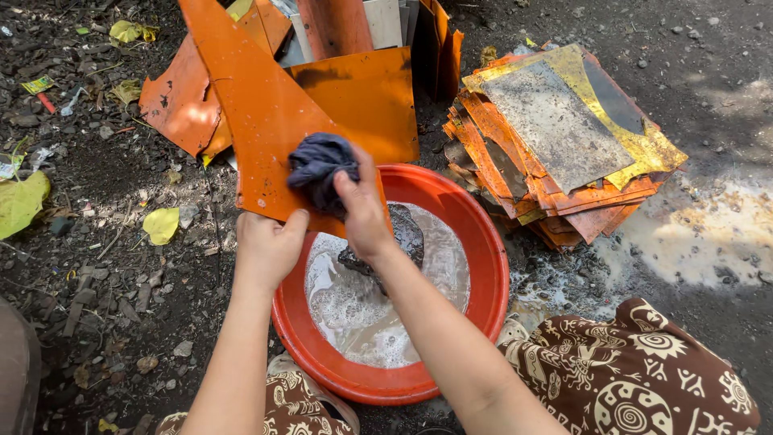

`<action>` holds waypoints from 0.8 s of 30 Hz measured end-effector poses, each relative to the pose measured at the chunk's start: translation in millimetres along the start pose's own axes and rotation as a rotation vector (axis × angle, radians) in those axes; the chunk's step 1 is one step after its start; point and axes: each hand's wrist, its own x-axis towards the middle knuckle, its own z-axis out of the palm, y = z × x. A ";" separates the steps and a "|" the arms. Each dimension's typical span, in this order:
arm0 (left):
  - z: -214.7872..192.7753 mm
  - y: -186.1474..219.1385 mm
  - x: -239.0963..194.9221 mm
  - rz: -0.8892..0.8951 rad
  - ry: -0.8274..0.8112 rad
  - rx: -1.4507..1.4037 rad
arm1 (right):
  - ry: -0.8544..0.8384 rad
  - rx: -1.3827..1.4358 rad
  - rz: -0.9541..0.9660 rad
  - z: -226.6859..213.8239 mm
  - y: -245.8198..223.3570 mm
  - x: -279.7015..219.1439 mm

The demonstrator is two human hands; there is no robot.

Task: The person washes several orange and grey metal sheets one at a time using a blue cloth and soapy water in a red basin. They scrub both sides of each sheet, rinse the cloth, and place the cleaned sheets aside.

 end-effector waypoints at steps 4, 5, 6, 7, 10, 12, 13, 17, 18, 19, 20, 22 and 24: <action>-7.1 -9.5 -0.8 0.108 0.040 -0.067 | 0.108 -0.580 -0.255 -11.3 62.9 -26.1; -8.4 -13.0 -0.9 0.047 0.018 -0.167 | 0.141 -0.590 -0.243 -24.9 77.1 -33.4; -11.1 -17.0 -1.6 -0.014 0.002 -0.266 | 0.169 -0.599 -0.232 -38.2 91.1 -39.9; -13.6 -21.0 -2.9 -0.061 0.010 -0.302 | 0.194 -0.681 -0.216 -53.6 102.8 -45.3; -14.8 -29.6 -9.0 -0.161 0.031 -0.446 | 0.347 -0.816 -0.056 -96.0 122.0 -55.9; -15.7 -31.8 -12.6 -0.173 0.045 -0.584 | 0.403 -0.832 0.012 -100.6 122.9 -57.3; -15.8 -31.8 -14.2 -0.166 0.051 -0.532 | 0.432 -0.839 0.046 -95.1 119.8 -56.7; -10.0 -29.7 -17.0 -0.111 0.045 -0.385 | 0.373 -0.781 -0.157 -32.5 90.1 -47.0; -9.1 -29.9 -20.3 -0.100 0.034 -0.357 | 0.335 -0.765 -0.195 -13.3 81.6 -42.7; -8.4 -30.2 -24.0 -0.067 0.025 -0.331 | 0.317 -0.768 -0.232 3.4 73.3 -36.3; -8.9 -30.1 -24.3 -0.026 0.019 -0.303 | 0.299 -0.768 -0.277 16.6 66.1 -22.4; -9.4 -30.0 -24.3 0.021 0.001 -0.303 | 0.322 -0.791 -0.378 29.0 56.7 9.8; -11.7 -32.0 -28.7 0.023 -0.020 -0.359 | 0.347 -0.814 -0.399 18.9 58.2 38.6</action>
